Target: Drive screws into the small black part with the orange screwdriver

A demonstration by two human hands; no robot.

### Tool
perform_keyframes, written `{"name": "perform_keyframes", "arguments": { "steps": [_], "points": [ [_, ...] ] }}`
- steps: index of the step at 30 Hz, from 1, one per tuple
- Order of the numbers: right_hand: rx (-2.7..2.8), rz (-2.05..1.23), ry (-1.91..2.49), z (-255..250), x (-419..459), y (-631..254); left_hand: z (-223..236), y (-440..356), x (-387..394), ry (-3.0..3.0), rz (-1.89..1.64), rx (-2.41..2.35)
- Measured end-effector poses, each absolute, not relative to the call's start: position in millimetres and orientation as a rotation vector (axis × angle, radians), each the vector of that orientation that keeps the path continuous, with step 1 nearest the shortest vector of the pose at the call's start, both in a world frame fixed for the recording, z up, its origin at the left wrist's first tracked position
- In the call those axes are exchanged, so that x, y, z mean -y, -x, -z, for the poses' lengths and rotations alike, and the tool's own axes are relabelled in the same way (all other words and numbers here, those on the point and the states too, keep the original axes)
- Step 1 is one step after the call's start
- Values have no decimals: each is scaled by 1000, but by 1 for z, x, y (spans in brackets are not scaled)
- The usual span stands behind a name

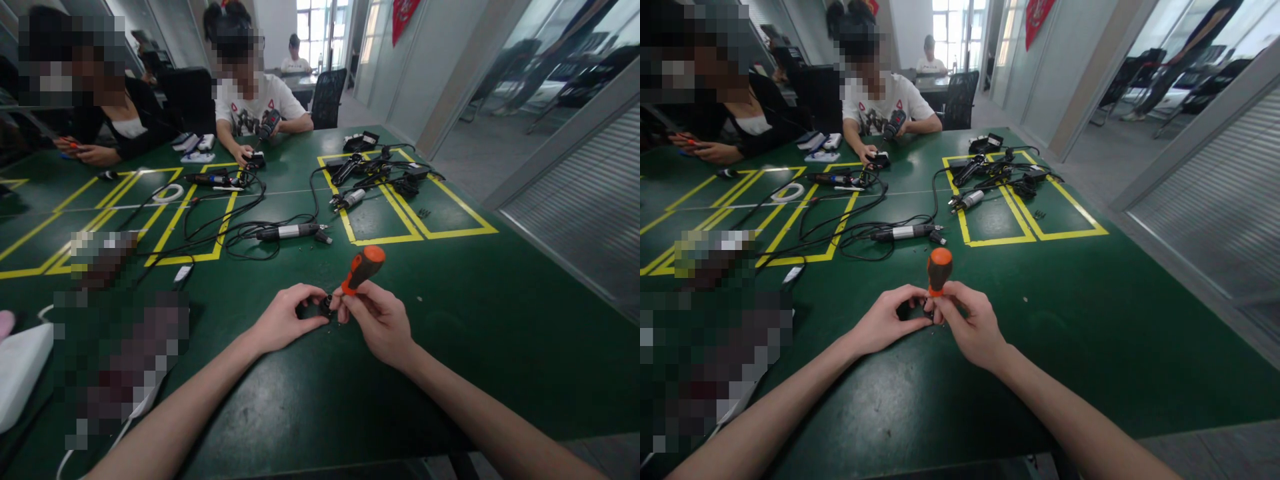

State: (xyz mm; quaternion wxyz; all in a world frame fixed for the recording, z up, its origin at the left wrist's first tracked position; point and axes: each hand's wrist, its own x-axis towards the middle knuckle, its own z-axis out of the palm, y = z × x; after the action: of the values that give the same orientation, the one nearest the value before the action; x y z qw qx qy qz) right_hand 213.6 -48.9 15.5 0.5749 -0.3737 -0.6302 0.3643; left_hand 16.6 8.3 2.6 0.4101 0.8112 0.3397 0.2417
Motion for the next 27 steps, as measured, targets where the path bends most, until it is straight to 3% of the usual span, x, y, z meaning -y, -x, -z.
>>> {"name": "perform_keyframes", "arguments": {
  "steps": [27],
  "points": [
    [1554,-694,974,-19,46,-216,-1,-17,-9,-2086,-623,-871]
  ]
}}
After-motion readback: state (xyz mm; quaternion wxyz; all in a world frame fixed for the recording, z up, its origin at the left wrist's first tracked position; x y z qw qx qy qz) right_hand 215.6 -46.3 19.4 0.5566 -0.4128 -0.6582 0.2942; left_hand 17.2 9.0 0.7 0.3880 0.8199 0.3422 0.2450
